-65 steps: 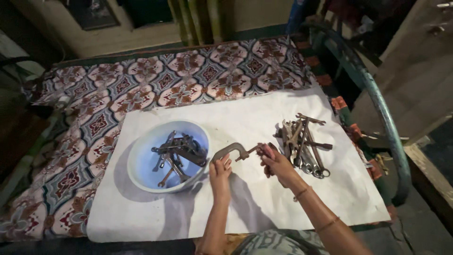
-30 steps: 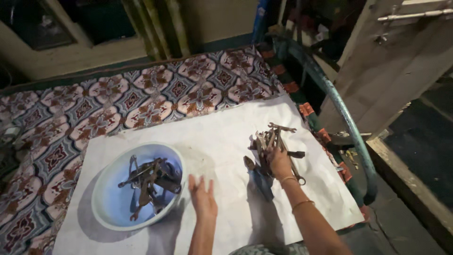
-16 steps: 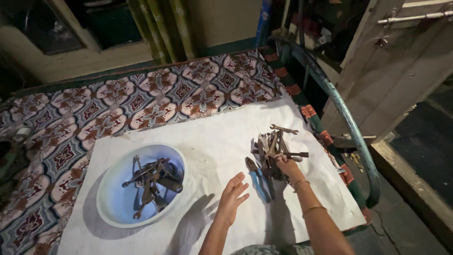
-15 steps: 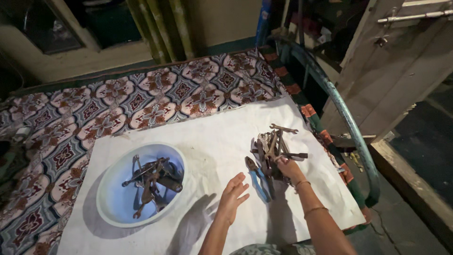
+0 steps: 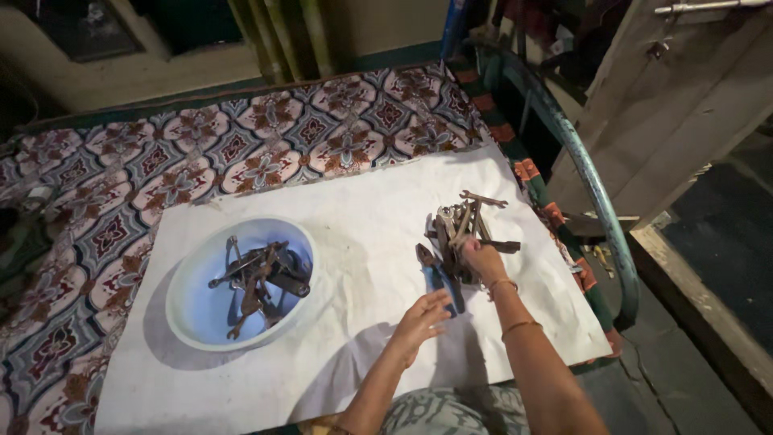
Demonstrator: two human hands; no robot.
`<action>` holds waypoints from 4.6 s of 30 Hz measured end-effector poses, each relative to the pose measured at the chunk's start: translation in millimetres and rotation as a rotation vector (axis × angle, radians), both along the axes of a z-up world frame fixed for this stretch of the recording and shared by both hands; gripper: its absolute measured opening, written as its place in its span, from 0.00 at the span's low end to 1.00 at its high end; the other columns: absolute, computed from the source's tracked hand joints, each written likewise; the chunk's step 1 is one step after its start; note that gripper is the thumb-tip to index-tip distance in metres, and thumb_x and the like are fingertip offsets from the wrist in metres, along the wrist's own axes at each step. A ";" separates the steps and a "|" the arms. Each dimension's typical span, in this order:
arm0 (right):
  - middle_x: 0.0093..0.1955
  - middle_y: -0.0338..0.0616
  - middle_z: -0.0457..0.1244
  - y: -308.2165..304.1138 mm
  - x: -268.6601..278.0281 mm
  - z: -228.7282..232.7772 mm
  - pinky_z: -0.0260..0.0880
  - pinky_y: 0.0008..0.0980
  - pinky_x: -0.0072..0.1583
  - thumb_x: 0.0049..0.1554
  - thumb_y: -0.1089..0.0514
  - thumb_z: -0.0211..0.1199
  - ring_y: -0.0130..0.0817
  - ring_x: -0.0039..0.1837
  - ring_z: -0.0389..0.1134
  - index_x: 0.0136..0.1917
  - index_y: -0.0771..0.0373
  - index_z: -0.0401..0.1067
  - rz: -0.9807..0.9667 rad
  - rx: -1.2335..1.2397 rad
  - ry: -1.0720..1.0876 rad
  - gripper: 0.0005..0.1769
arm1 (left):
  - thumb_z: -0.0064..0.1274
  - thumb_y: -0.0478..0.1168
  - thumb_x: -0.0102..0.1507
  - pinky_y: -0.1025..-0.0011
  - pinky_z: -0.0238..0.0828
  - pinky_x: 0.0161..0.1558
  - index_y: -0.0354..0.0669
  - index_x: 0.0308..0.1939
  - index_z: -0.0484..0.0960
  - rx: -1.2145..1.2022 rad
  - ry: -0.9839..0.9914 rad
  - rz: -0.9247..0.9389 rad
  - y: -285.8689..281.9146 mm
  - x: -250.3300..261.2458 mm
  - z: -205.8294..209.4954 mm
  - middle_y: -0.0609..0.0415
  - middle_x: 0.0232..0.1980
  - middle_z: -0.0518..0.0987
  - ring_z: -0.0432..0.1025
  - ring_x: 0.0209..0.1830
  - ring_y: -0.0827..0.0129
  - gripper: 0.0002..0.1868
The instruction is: The person assembles a metal C-clamp by screwing the threaded rod into the clamp body. They then pick up a T-handle socket wrench and attach a socket to it. The person handles the tools with both hands, tightening the components and inspecting the fit. The tools are placed on a white cloth on a patterned bedsheet.
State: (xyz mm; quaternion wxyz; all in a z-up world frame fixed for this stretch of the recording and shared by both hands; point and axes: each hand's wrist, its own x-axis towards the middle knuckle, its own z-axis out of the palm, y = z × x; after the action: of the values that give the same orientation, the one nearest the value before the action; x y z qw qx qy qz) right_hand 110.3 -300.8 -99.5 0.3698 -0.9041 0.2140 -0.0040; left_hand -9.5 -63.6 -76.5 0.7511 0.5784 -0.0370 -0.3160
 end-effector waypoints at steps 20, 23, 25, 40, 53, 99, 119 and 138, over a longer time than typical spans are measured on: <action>0.40 0.39 0.61 11.9 -10.5 25.5 0.61 0.38 0.42 0.61 0.58 0.61 0.34 0.40 0.62 0.53 0.63 0.70 0.000 0.714 -0.475 0.09 | 0.47 0.49 0.70 0.60 0.69 0.63 0.52 0.73 0.67 0.001 0.030 0.094 28.4 0.3 -17.5 0.54 0.72 0.72 0.69 0.67 0.63 0.27; 0.41 0.49 0.66 34.2 -42.3 37.4 0.69 0.45 0.41 0.59 0.59 0.59 0.47 0.40 0.69 0.53 0.66 0.67 0.116 0.050 -0.639 0.11 | 0.47 0.50 0.69 0.60 0.69 0.60 0.52 0.74 0.66 0.021 0.040 0.140 25.6 11.0 -31.4 0.55 0.73 0.70 0.68 0.66 0.64 0.29; 0.41 0.54 0.67 52.0 -64.2 48.2 0.68 0.49 0.39 0.56 0.58 0.61 0.54 0.40 0.69 0.53 0.66 0.67 0.156 -0.123 -0.590 0.14 | 0.49 0.50 0.69 0.61 0.66 0.62 0.51 0.75 0.60 0.016 -0.096 0.191 25.0 10.2 -42.1 0.54 0.74 0.67 0.66 0.68 0.65 0.32; 0.50 0.49 0.70 103.2 -151.4 95.8 0.74 0.40 0.50 0.60 0.60 0.63 0.49 0.46 0.71 0.51 0.62 0.73 0.406 0.284 -0.363 0.07 | 0.41 0.57 0.68 0.55 0.67 0.66 0.51 0.76 0.58 -0.505 0.037 0.609 55.2 17.8 -34.1 0.47 0.69 0.71 0.68 0.69 0.56 0.34; 0.67 0.50 0.65 111.9 -122.8 101.9 0.57 0.49 0.71 0.55 0.68 0.54 0.48 0.71 0.62 0.64 0.63 0.70 0.602 -0.345 -0.834 0.23 | 0.41 0.56 0.70 0.62 0.73 0.63 0.44 0.64 0.69 -0.540 0.111 0.629 39.1 9.0 -35.9 0.42 0.57 0.78 0.76 0.59 0.57 0.25; 0.60 0.42 0.70 130.6 -120.0 143.4 0.63 0.45 0.72 0.53 0.74 0.60 0.44 0.71 0.65 0.54 0.58 0.80 0.532 -0.112 -0.917 0.20 | 0.41 0.50 0.72 0.77 0.64 0.16 0.43 0.70 0.71 0.041 -0.183 0.410 32.6 -21.1 18.2 0.59 0.25 0.76 0.66 0.13 0.78 0.25; 0.63 0.42 0.69 108.9 -105.1 162.1 0.67 0.44 0.71 0.55 0.73 0.60 0.49 0.71 0.65 0.55 0.60 0.78 0.359 -0.396 -1.021 0.17 | 0.64 0.45 0.60 0.69 0.72 0.23 0.51 0.60 0.80 0.580 -0.477 0.370 37.0 -49.5 101.5 0.53 0.26 0.81 0.73 0.16 0.68 0.24; 0.63 0.32 0.69 110.5 -135.7 151.9 0.55 0.50 0.76 0.53 0.67 0.61 0.39 0.74 0.63 0.54 0.52 0.77 0.727 -0.482 -0.853 0.17 | 0.62 0.37 0.61 0.59 0.71 0.29 0.53 0.46 0.76 1.060 -1.165 0.565 49.0 -42.8 102.7 0.52 0.25 0.80 0.77 0.27 0.56 0.13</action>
State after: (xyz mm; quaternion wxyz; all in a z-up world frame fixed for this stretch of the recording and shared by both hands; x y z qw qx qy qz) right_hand -25.4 -190.3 52.4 0.1854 -0.8961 -0.2824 -0.2877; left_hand -52.3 -14.6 26.2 0.2912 0.9135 -0.1193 0.2579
